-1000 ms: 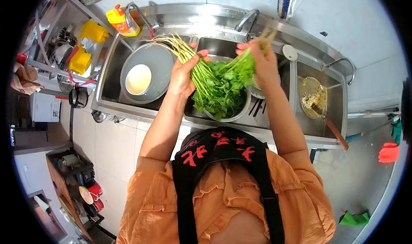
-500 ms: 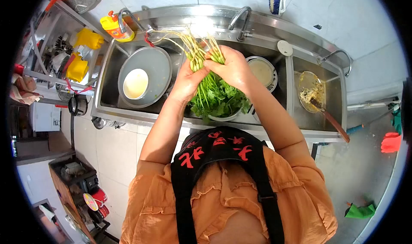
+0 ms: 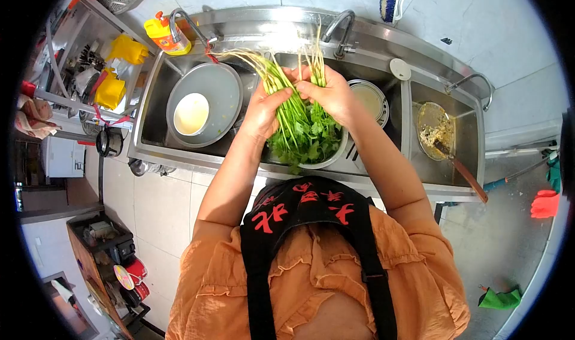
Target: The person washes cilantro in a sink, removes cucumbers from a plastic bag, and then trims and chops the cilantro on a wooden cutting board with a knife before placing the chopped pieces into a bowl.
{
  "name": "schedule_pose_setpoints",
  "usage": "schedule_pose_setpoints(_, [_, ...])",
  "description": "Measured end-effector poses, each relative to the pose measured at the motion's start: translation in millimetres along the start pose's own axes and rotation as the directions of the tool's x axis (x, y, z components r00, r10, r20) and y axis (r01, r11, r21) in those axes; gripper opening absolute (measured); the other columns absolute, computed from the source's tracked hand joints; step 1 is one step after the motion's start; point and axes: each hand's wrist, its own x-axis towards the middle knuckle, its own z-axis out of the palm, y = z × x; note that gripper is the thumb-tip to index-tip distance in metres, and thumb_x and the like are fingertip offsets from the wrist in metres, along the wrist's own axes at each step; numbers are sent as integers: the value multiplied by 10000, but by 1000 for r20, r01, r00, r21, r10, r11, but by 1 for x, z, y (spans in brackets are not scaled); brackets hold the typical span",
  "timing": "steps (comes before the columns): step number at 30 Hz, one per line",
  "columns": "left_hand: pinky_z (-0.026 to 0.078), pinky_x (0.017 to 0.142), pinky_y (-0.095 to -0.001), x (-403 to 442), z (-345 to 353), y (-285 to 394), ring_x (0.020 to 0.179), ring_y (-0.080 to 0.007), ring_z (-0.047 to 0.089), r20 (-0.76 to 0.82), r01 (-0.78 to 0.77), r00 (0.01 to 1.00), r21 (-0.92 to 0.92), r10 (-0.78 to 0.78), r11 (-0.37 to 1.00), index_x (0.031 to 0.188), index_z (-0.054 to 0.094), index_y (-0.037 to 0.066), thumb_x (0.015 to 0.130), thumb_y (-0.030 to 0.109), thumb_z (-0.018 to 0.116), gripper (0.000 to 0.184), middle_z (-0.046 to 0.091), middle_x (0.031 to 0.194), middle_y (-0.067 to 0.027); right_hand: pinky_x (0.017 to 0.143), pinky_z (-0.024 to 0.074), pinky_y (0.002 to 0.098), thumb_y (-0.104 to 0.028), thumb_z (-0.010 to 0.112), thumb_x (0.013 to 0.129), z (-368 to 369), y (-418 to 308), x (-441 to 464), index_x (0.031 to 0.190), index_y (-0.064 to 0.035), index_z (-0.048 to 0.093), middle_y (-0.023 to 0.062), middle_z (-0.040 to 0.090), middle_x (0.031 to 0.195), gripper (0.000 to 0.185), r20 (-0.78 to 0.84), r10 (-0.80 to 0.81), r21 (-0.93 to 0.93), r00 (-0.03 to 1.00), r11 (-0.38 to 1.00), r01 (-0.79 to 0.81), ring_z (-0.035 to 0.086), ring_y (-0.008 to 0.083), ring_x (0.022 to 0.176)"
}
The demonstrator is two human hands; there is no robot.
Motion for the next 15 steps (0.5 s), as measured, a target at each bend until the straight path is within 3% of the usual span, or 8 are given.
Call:
schedule_pose_setpoints(8, [491,905,-413,4,-9,1,1075,-290,573,5,-35,999,-80,35,996,1196,443,29,888,-5,488,312,608,1092,-165,667,460,240,-84,594,892,-5,15,1,1023,-18,560,49,634,906,151,-85,-71,118,994,990,81,557,101,735])
schedule_pose_setpoints(11, [484,907,-425,6,-13,-1,1121,-302,545,17,-80,996,-140,83,987,1142,490,44,887,19,511,257,629,992,-127,681,459,246,-101,613,882,-20,20,0,1048,-7,582,42,613,848,193,-208,-87,99,974,989,109,550,110,714])
schedule_pose_setpoints(15, [442,944,-463,4,-18,4,1178,-329,495,-15,-111,994,-194,110,975,1084,511,65,874,21,533,215,622,948,-95,673,460,263,-102,622,875,-43,21,-6,1046,-8,591,47,601,867,198,-400,-31,263,916,953,147,549,134,698])
